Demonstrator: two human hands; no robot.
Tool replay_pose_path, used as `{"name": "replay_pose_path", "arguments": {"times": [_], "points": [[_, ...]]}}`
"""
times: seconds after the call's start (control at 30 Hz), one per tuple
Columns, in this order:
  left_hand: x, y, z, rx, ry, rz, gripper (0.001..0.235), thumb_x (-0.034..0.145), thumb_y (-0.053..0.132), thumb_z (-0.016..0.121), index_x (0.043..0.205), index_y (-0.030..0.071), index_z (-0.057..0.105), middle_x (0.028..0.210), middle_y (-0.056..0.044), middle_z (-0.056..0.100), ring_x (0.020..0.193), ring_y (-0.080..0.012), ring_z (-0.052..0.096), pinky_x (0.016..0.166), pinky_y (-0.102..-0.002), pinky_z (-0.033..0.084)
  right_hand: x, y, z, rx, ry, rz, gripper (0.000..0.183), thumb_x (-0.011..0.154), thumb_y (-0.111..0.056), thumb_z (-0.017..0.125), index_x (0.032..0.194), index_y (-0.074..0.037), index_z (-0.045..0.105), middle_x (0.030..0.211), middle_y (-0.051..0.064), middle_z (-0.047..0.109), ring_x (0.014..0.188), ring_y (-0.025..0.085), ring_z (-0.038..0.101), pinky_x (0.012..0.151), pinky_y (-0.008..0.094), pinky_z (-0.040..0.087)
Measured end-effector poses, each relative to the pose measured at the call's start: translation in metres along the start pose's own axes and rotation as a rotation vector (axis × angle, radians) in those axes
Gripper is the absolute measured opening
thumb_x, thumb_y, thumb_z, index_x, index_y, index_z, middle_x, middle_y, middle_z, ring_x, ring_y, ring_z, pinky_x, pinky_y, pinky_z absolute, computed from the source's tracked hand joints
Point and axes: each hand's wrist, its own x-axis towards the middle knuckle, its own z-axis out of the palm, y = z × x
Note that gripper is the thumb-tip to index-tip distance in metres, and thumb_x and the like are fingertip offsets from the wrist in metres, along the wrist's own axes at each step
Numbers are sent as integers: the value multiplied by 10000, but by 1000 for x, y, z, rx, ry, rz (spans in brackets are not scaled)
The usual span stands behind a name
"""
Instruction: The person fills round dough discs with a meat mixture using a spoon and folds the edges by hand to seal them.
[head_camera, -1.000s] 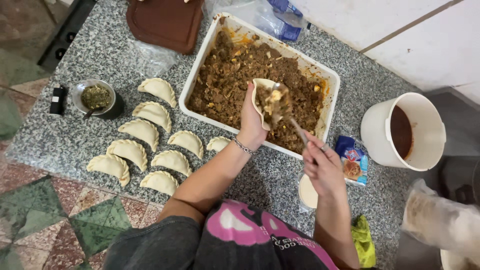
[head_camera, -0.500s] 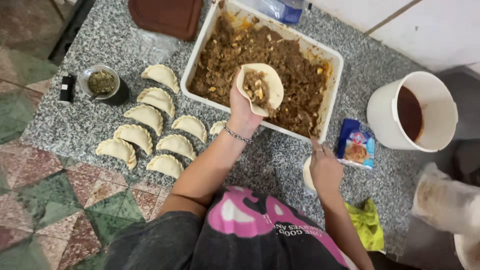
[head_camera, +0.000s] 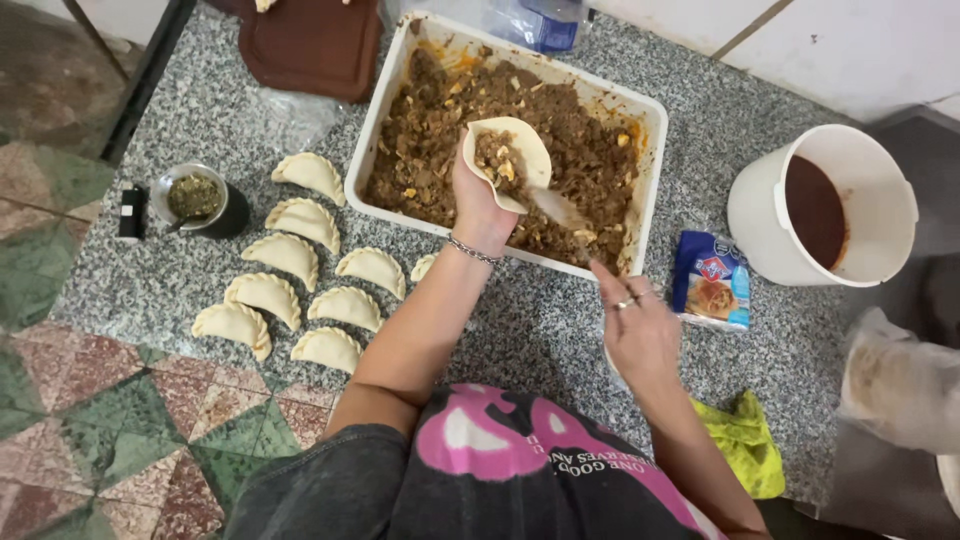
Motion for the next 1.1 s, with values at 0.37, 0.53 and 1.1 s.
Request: {"name": "replay_pose_path", "arguments": {"times": [0.37,0.53,1.1], "points": [[26,12,13,-52,-10,7,545,1039,563,531,1344,112,546,1300,-90,631,1218,-275,614,1077,-468,485,2,8,3,-156,18,-14,387,1057,-332,531,1395,-471,658,969,-82,617,803,187,676,654,345,573],[24,8,13,-78,-12,2,530,1039,553,538,1329,110,555,1287,-90,639,1204,-278,624,1067,-472,494,21,-7,6,-15,27,-28,367,1044,-325,559,1374,-435,678,976,-19,658,821,248,700,660,401,587],[-100,5,3,-71,-85,64,490,1040,528,558,1288,106,580,1250,-90,661,1166,-286,650,1038,-482,519,45,30,45,-194,-608,297,293,993,-375,486,1086,-320,759,831,73,772,785,326,782,711,474,606]]}}
